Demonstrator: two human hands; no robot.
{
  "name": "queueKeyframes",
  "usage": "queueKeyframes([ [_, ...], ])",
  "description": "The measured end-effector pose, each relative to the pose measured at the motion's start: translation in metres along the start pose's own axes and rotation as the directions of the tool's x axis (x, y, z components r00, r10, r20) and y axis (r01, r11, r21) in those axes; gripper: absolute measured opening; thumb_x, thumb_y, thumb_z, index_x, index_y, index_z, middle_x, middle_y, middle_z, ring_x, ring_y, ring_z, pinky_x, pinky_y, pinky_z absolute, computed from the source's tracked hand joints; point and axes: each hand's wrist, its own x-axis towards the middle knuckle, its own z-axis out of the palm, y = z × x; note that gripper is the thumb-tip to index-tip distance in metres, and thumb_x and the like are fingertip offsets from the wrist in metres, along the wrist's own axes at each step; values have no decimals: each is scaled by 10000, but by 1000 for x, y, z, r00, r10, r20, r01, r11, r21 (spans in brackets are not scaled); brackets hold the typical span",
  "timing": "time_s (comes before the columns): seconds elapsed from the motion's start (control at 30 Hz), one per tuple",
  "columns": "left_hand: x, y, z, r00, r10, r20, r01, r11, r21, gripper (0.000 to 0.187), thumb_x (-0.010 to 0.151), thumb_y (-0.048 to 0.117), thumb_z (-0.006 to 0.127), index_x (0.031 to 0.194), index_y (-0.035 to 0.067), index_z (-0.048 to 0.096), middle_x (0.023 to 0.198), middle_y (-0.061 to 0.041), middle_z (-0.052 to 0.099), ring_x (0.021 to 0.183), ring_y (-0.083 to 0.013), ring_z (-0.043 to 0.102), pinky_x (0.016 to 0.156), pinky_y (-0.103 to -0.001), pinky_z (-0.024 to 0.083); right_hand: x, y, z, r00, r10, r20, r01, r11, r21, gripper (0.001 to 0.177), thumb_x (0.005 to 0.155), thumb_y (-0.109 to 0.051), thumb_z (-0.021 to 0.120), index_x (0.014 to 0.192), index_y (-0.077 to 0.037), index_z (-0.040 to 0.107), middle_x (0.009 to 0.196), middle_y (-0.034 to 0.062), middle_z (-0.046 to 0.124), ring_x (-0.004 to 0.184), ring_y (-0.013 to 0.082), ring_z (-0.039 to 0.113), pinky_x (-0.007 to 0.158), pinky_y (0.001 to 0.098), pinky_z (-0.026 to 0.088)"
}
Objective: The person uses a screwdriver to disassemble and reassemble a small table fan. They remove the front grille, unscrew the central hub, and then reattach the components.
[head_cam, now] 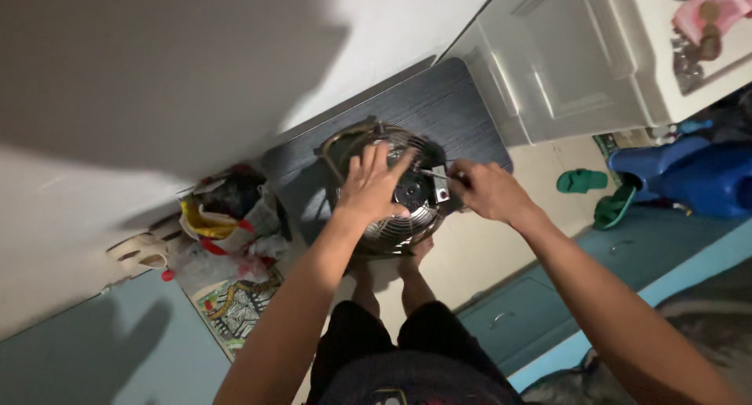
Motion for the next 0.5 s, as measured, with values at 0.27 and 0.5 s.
queueKeyframes([
  [0.27,9,4,-8,999,39,3,-39,985,168,1134,544,680,873,1536,352,435,1618,-224,239,1464,-392,205,1146,-633,175,-3,-25,-6,999,-8,-49,1,991,-132,212,935,-264,616,1055,-109,697,797,194,727,787,412,707,721,528,547],
  [0.5,13,1,-10,998,-3,67,-6,991,131,1186,588,718,858,1543,192,393,1618,-261,191,1514,-415,168,1186,-637,145,0,-24,-15,996,-81,-23,76,979,-192,230,914,-269,632,1083,-129,700,849,167,739,789,403,699,701,536,543],
])
